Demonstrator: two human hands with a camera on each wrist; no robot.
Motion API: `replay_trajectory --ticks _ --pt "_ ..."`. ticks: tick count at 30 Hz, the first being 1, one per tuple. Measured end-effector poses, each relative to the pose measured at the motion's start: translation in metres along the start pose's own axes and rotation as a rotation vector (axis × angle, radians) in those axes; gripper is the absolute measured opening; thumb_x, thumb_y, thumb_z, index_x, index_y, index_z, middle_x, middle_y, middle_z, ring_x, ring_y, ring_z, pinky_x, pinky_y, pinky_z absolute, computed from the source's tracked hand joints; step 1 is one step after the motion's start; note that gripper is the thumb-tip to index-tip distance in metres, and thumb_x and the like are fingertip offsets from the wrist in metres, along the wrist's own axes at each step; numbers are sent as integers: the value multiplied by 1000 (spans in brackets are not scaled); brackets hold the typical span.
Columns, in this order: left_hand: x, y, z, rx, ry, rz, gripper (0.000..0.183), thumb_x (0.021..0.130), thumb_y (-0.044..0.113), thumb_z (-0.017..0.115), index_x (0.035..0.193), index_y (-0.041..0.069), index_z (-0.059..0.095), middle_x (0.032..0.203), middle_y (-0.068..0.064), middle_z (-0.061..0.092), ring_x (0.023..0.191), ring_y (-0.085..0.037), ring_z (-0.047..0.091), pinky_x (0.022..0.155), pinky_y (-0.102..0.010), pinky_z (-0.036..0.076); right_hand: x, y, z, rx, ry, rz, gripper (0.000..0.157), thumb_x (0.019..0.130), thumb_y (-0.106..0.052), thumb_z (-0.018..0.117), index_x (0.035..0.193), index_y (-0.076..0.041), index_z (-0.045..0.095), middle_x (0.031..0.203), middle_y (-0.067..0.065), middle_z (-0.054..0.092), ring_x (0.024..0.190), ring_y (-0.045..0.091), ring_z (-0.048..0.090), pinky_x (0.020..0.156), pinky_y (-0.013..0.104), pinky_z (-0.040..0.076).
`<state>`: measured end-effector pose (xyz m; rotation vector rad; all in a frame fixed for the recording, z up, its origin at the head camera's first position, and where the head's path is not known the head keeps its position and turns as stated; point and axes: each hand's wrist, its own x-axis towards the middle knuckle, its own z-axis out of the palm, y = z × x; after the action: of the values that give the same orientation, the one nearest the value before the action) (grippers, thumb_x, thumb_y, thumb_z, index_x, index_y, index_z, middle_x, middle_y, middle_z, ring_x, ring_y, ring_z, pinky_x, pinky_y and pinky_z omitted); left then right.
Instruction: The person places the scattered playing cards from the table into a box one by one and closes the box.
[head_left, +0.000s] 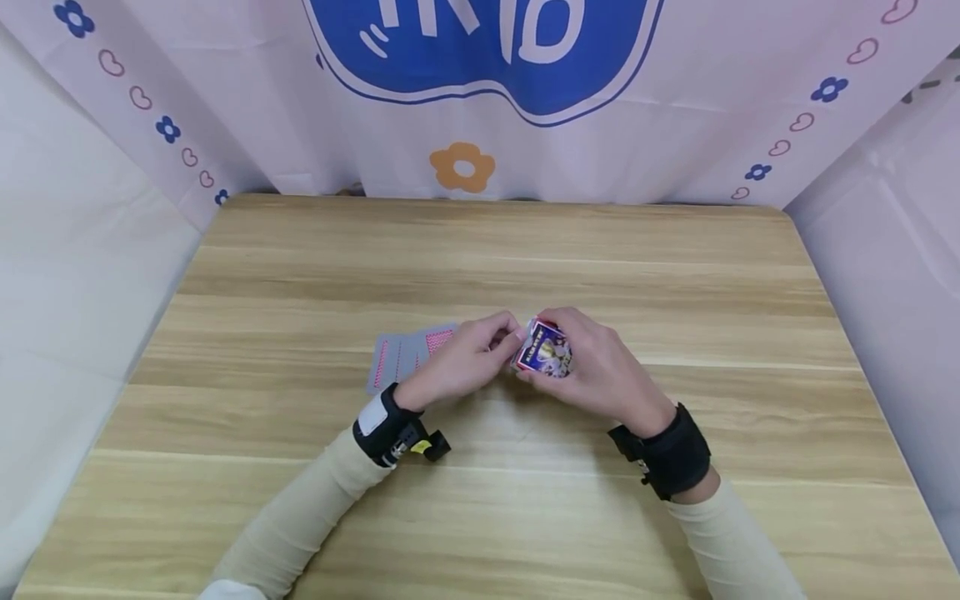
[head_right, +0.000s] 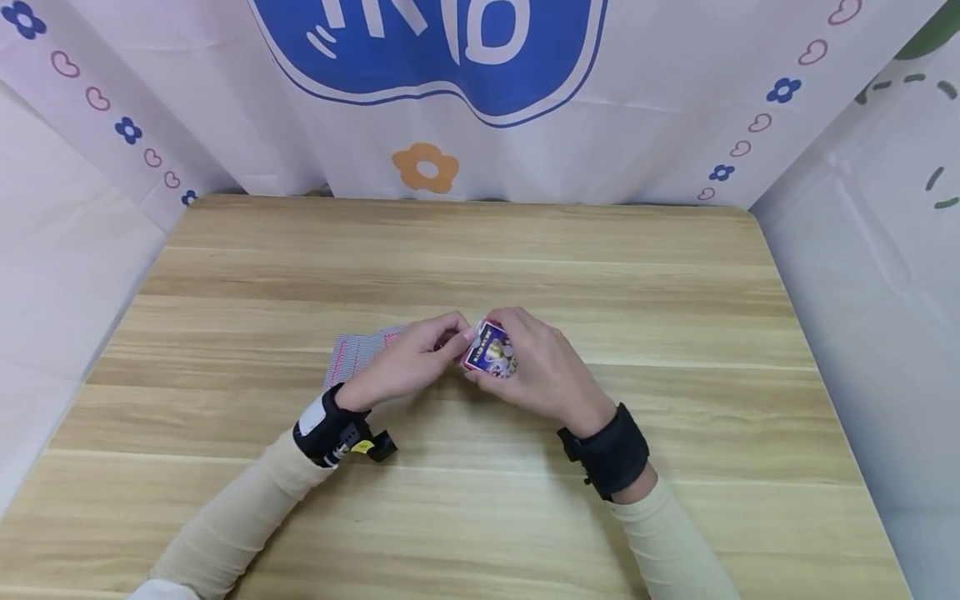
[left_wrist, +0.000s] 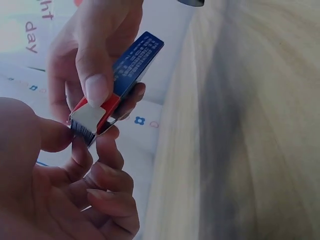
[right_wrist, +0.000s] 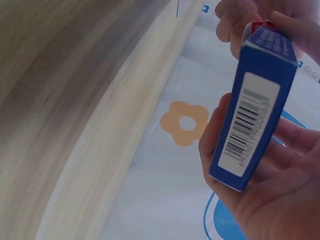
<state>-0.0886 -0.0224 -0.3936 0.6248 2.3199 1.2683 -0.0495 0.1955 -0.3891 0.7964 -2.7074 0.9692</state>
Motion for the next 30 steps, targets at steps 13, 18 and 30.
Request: replay_trajectory --ticks 13,18,30 --pt "-8 -25 -50 726 39 -144 56 96 52 74 121 4 61 107 -14 61 103 -30 54 87 -43 52 2 -2 0 -11 -55 61 70 82 -37 91 135 -3 58 122 11 70 96 20 69 82 37 62" --pt "-10 -31 -56 761 -51 -190 81 81 51 89 133 1 53 122 -21 55 119 -38 46 103 -49 49 0 -2 1 -16 -60 66 71 82 -37 91 135 -3 58 122 11 70 96 20 69 82 37 61" --pt "-5 -33 -53 697 -41 -259 85 77 46 94 135 1 51 134 -23 50 134 -41 37 106 -49 50 1 -3 1 -2 -81 81 72 83 -38 90 136 -3 58 124 11 69 97 20 69 82 36 61"
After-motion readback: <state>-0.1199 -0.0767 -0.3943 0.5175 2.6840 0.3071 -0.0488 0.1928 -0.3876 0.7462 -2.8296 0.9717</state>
